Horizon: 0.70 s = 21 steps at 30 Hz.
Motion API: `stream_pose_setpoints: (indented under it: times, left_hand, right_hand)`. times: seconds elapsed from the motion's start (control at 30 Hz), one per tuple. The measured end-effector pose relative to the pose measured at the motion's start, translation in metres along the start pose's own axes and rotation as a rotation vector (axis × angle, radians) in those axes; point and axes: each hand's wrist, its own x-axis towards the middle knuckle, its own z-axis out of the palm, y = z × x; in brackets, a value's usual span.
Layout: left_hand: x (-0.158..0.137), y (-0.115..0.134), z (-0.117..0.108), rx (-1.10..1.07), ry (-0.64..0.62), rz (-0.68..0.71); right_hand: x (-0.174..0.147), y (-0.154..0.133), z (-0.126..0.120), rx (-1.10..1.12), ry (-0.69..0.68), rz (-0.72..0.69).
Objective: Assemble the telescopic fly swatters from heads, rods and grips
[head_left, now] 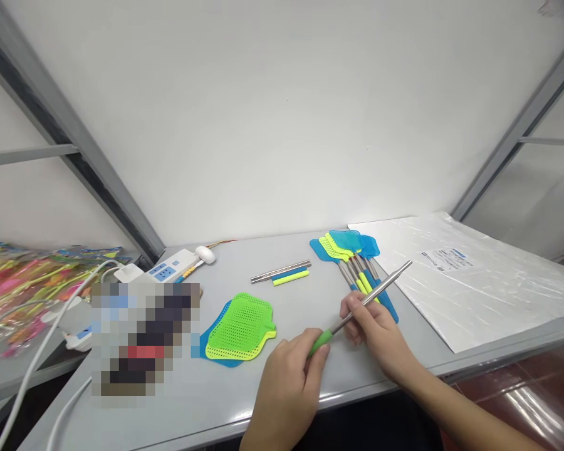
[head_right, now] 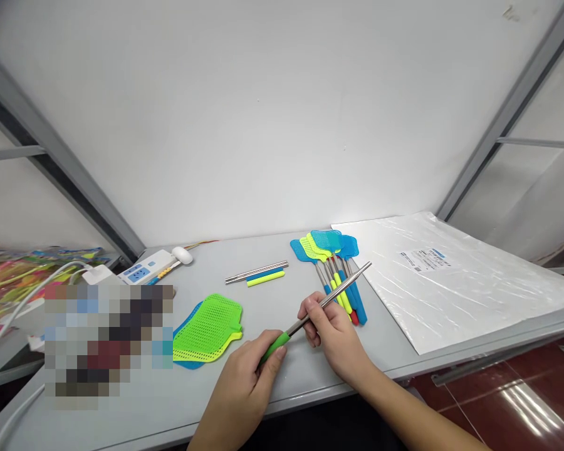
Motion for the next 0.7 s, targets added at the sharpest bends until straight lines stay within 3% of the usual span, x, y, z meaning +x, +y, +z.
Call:
stream_pose_setpoints:
  times: [0.27, 0.37, 0.57, 0.7]
  left_hand:
    - [0.001, -0.002, 0.001, -0.068, -0.025, 0.019]
    - [0.000, -0.002, 0.001, -0.064, -0.023, 0.000]
    - [0.001, -0.001, -0.003, -0.079, -0.032, -0.004]
    - [-0.003, 0.001, -0.008, -0.062, 0.000, 0.030]
  right_hand:
    - [-0.011, -0.007, 0.002, -0.144, -0.326, 0.030]
    - [-0.008, -0.011, -0.002, -0.075, -0.243, -0.017]
    - [0.000, -0.018, -0.011, 0.099, 0.122, -0.080]
    - [0.000, -0.015, -0.008, 0.118, 0.112, -0.024]
